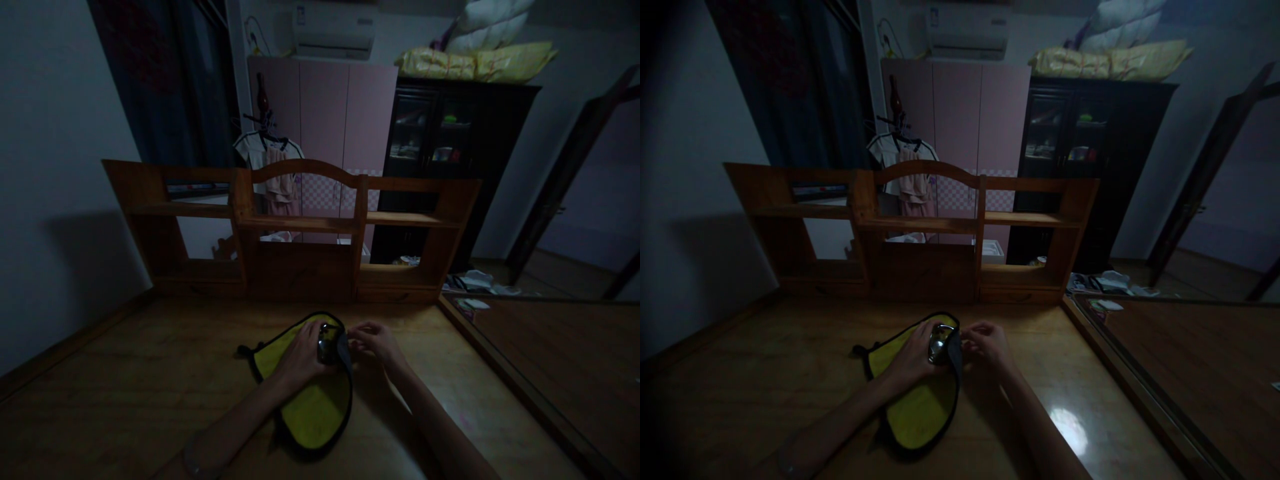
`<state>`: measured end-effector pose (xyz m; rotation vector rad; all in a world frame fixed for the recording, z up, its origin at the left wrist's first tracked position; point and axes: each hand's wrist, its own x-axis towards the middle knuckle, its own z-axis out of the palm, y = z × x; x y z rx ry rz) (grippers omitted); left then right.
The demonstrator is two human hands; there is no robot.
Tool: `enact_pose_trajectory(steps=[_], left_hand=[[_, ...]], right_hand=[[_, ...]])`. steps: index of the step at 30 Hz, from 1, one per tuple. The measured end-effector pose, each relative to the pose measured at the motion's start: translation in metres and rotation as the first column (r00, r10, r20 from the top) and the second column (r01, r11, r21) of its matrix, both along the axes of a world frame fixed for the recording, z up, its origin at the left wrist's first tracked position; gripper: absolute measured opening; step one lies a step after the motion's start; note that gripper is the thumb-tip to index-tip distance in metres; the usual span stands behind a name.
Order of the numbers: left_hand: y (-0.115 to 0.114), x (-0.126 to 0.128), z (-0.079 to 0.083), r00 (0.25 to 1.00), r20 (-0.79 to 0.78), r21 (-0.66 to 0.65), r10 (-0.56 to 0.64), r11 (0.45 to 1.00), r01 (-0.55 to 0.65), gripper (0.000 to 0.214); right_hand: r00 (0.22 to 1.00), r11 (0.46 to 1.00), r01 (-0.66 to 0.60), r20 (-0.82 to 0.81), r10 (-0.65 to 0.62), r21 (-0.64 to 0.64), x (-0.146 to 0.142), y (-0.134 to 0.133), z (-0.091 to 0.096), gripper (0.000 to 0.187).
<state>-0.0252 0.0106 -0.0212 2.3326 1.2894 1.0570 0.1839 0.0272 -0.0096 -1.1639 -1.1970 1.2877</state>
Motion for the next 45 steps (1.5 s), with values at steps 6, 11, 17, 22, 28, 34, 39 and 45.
enact_pose_trajectory(steps=[6, 11, 17, 22, 28, 34, 39, 45], left_hand=[[0.003, -0.001, -0.003, 0.999, -0.032, 0.029, 0.007, 1.0, -0.006, 0.081], [0.002, -0.001, -0.002, 0.996, -0.086, 0.089, -0.014, 0.996, 0.021, 0.081], [-0.004, 0.002, 0.004, 0.998, -0.057, 0.136, 0.006, 0.991, 0.002, 0.079], [-0.005, 0.002, 0.006, 0.998, -0.057, 0.12, 0.021, 0.993, -0.014, 0.082], [-0.012, 0.004, 0.011, 0.996, -0.079, 0.159, -0.039, 0.986, 0.052, 0.075], [-0.013, 0.002, 0.014, 0.994, -0.094, 0.219, -0.053, 0.973, 0.073, 0.074], [-0.013, 0.002, 0.013, 0.988, -0.129, 0.22, -0.082, 0.969, 0.109, 0.072], [-0.012, 0.003, 0.012, 0.982, -0.166, 0.227, -0.093, 0.965, 0.13, 0.075]], right_hand=[[0.999, 1.0, -0.011, -0.038, 0.011, -0.006, 0.0, 0.004, -0.003, 0.034], [1.0, 0.999, -0.02, 0.017, 0.02, 0.027, -0.003, -0.004, 0.004, 0.028], [0.987, 0.984, -0.156, 0.043, 0.153, 0.08, -0.009, -0.016, 0.016, 0.043], [0.979, 0.973, -0.178, 0.127, 0.16, 0.148, -0.012, -0.013, 0.01, 0.045], [0.963, 0.985, -0.091, 0.264, 0.05, 0.144, -0.016, -0.009, -0.006, 0.037], [0.954, 0.976, -0.177, 0.264, 0.14, 0.124, -0.021, -0.016, 0.002, 0.03], [0.941, 0.945, -0.245, 0.286, 0.179, 0.217, -0.021, -0.017, 0.001, 0.026], [0.948, 0.941, -0.22, 0.283, 0.145, 0.255, -0.023, -0.017, -0.007, 0.035]])
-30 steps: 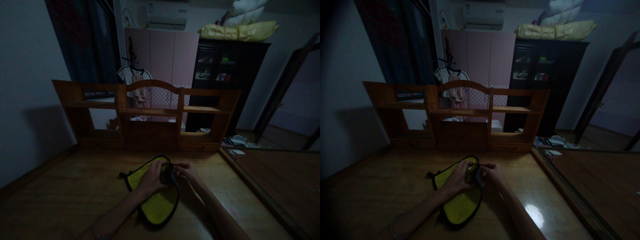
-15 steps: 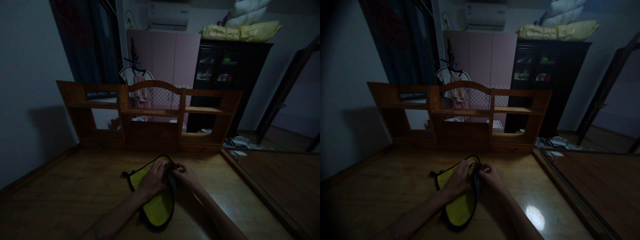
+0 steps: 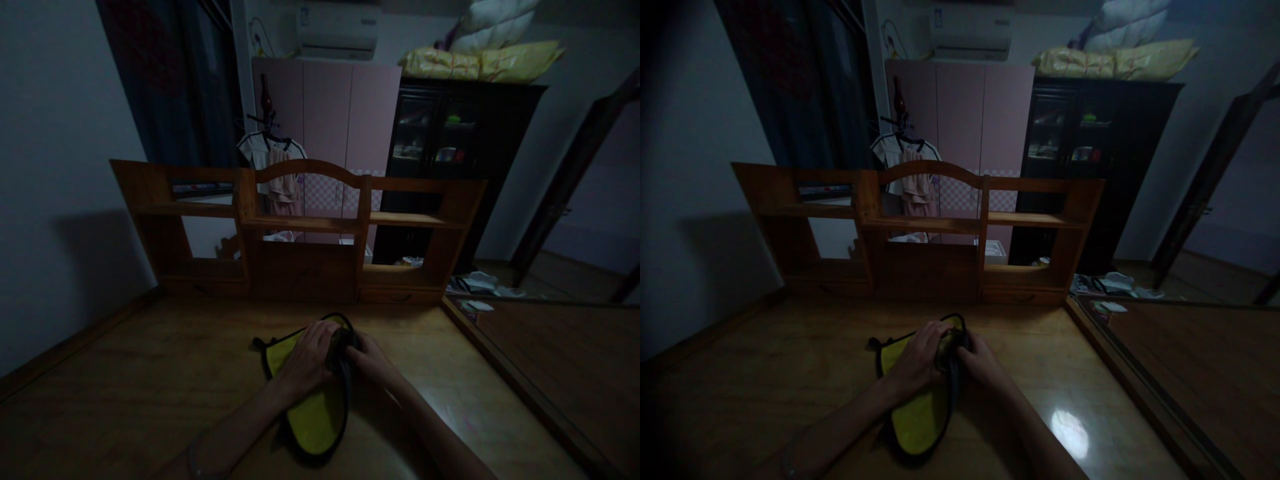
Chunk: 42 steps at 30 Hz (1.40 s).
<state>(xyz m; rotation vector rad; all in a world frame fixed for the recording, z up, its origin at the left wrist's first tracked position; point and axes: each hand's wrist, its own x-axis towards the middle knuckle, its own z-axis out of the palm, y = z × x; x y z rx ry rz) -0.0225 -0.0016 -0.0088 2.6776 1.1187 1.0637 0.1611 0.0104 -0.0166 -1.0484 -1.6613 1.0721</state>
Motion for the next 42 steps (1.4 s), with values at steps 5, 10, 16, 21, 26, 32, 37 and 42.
enact_pose_trajectory(steps=[5, 10, 16, 21, 26, 32, 37, 42], left_hand=[[0.001, 0.0, -0.001, 1.0, -0.008, -0.014, -0.004, 1.0, 0.004, 0.074], [0.003, 0.001, -0.003, 1.0, -0.005, -0.007, -0.01, 1.0, 0.01, 0.072], [0.001, 0.001, 0.0, 0.999, -0.034, -0.01, -0.018, 1.0, 0.017, 0.069], [0.002, 0.001, -0.001, 1.0, -0.027, -0.007, -0.013, 1.0, 0.013, 0.071], [0.003, 0.001, -0.003, 1.0, -0.003, -0.032, -0.025, 0.999, 0.025, 0.07], [0.002, 0.004, -0.003, 0.999, 0.04, -0.088, -0.013, 0.996, 0.017, 0.071], [0.002, 0.004, -0.003, 1.0, -0.008, -0.093, 0.011, 0.996, -0.011, 0.071], [0.004, 0.003, -0.005, 0.999, -0.049, -0.099, 0.006, 0.995, -0.011, 0.068]], right_hand=[[0.999, 0.999, 0.001, 0.035, -0.003, 0.05, 0.0, -0.001, -0.001, 0.033], [0.991, 0.992, 0.057, 0.116, -0.069, 0.109, -0.001, -0.004, -0.001, 0.028], [0.974, 0.983, 0.099, 0.189, -0.127, 0.154, -0.002, -0.006, 0.0, 0.021], [0.961, 0.977, 0.1, 0.237, -0.144, 0.187, -0.002, -0.007, 0.0, 0.023], [0.939, 0.969, 0.119, 0.291, -0.181, 0.218, -0.003, -0.009, 0.002, 0.028], [0.883, 0.965, 0.213, 0.392, -0.256, 0.15, -0.003, -0.009, 0.008, 0.021], [0.842, 0.961, 0.22, 0.464, -0.275, 0.169, -0.002, -0.01, 0.007, 0.022], [0.789, 0.955, 0.221, 0.539, -0.296, 0.2, -0.003, -0.012, 0.009, 0.024]])
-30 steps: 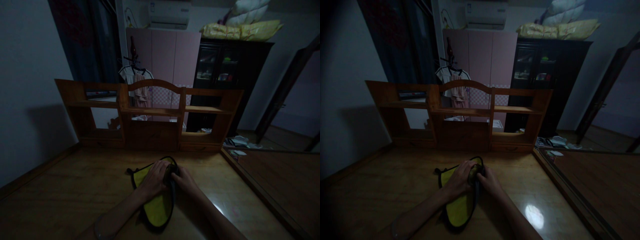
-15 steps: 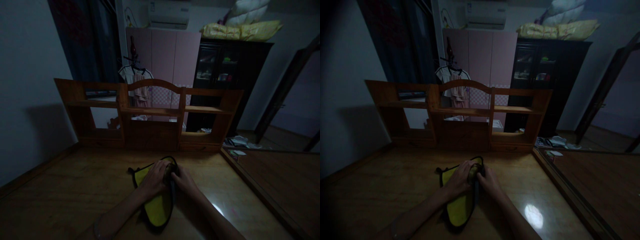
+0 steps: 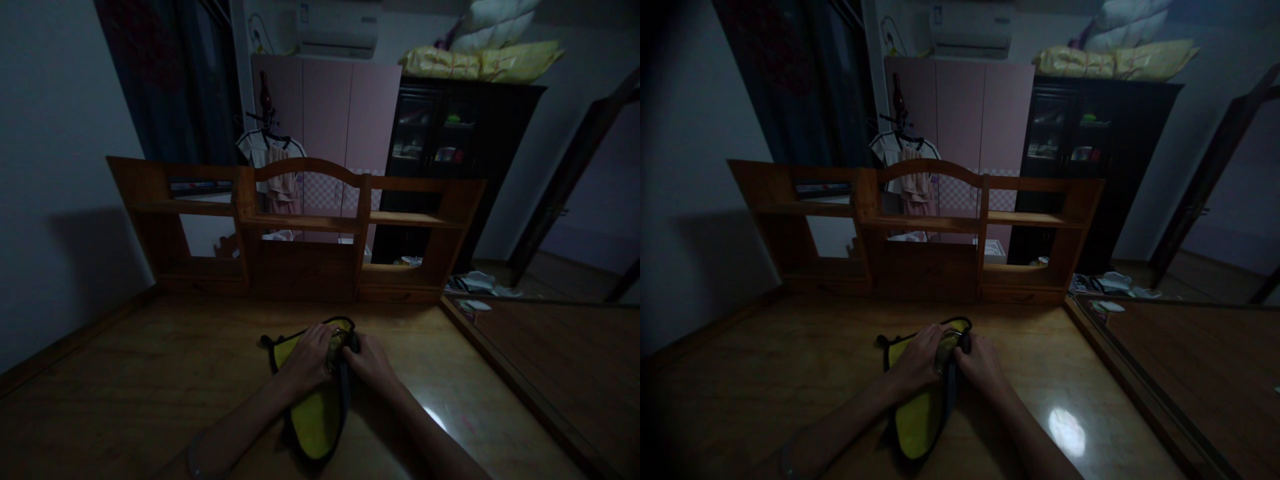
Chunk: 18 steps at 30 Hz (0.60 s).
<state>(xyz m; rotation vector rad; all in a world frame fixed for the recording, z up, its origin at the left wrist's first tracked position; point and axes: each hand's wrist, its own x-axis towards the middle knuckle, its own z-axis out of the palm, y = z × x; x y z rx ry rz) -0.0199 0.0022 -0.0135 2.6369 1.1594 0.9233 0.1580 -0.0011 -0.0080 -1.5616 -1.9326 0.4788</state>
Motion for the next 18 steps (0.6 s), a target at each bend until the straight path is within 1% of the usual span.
enact_pose_trajectory(steps=[5, 8, 13, 18], left_hand=[[0.002, -0.001, -0.005, 0.999, -0.033, -0.016, 0.006, 1.0, -0.006, 0.071], [0.004, -0.002, -0.007, 0.999, -0.046, -0.026, 0.016, 1.0, -0.017, 0.074], [0.006, -0.003, -0.01, 0.998, -0.063, -0.042, 0.03, 0.999, -0.032, 0.075], [0.006, -0.003, -0.013, 0.998, -0.049, -0.066, 0.027, 0.997, -0.03, 0.076]], right_hand=[[0.993, 0.998, 0.062, 0.105, -0.059, -0.025, -0.001, -0.002, 0.005, 0.027], [0.988, 0.996, 0.08, 0.135, -0.075, -0.03, -0.002, -0.003, 0.006, 0.03], [0.989, 0.997, 0.077, 0.131, -0.073, -0.025, -0.003, -0.004, 0.006, 0.033], [0.988, 0.99, 0.135, 0.078, -0.133, -0.032, -0.003, -0.005, 0.003, 0.037]])
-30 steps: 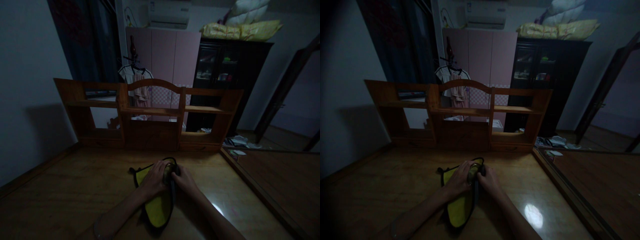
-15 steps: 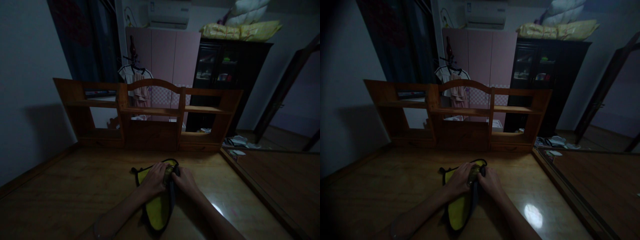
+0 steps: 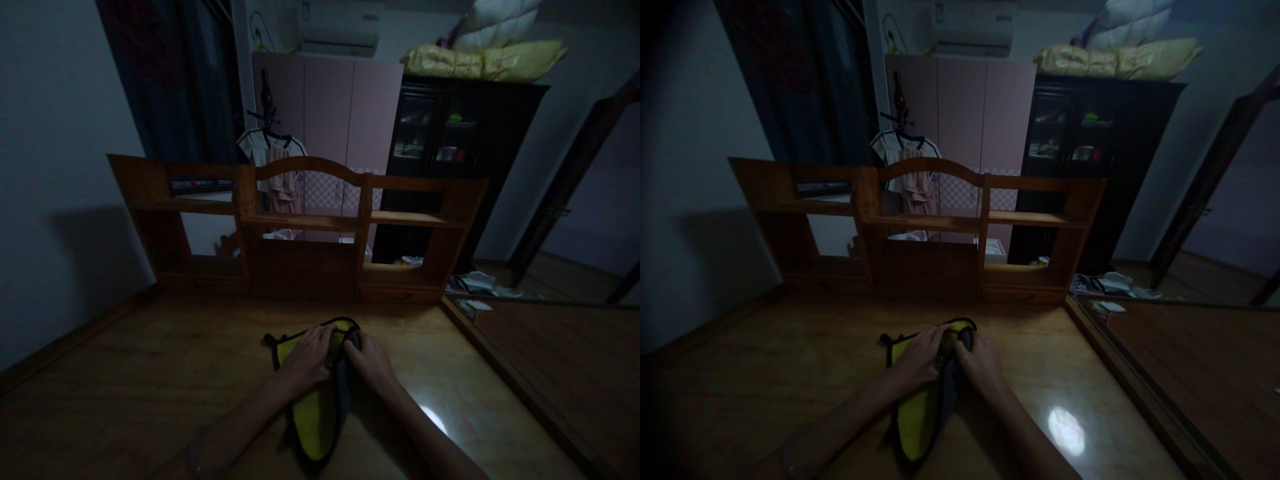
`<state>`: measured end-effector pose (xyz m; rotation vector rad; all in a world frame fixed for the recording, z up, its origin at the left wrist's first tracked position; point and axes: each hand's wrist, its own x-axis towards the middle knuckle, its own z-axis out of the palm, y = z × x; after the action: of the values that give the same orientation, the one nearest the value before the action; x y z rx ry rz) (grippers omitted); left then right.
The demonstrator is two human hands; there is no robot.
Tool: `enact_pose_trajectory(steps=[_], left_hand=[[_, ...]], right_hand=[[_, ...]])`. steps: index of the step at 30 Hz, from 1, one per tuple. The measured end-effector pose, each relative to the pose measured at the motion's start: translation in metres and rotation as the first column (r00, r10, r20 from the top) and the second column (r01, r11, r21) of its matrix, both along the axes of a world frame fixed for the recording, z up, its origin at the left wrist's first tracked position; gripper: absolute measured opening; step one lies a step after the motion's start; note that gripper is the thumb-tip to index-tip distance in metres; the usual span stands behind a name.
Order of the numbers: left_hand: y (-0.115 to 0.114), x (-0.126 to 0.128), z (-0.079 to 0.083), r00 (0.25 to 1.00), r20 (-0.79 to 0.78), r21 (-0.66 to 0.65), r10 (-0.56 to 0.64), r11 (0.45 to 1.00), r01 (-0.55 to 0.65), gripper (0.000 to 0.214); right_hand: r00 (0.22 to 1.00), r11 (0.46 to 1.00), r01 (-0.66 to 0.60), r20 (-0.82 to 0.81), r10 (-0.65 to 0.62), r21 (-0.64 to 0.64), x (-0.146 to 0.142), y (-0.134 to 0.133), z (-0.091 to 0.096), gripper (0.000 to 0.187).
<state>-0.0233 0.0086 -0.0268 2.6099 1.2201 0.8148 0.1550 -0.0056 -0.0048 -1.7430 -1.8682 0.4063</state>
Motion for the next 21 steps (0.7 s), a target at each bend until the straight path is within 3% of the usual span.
enact_pose_trajectory(steps=[6, 12, 15, 18, 21], left_hand=[[0.002, -0.003, 0.003, 0.997, 0.065, -0.081, -0.039, 0.996, 0.044, 0.075], [0.01, -0.015, 0.017, 0.987, 0.154, -0.148, -0.05, 0.986, 0.073, 0.044], [0.017, -0.021, 0.018, 0.976, 0.153, -0.083, 0.153, 0.986, -0.142, 0.027], [0.026, -0.027, 0.011, 0.913, 0.134, -0.05, 0.385, 0.923, -0.382, 0.02], [0.031, -0.032, 0.001, 0.892, 0.094, -0.053, 0.442, 0.897, -0.439, 0.02]], right_hand=[[1.0, 1.0, -0.004, -0.03, 0.003, -0.028, 0.0, 0.001, -0.001, 0.04], [0.999, 0.999, 0.024, -0.026, -0.025, -0.023, 0.001, 0.003, -0.003, 0.04], [0.999, 1.0, 0.016, -0.033, -0.017, -0.022, 0.002, 0.003, -0.004, 0.039], [0.999, 1.0, 0.005, -0.036, -0.005, -0.004, 0.002, 0.002, -0.003, 0.038], [0.999, 1.0, -0.021, -0.041, 0.022, 0.016, 0.002, 0.002, -0.001, 0.036]])
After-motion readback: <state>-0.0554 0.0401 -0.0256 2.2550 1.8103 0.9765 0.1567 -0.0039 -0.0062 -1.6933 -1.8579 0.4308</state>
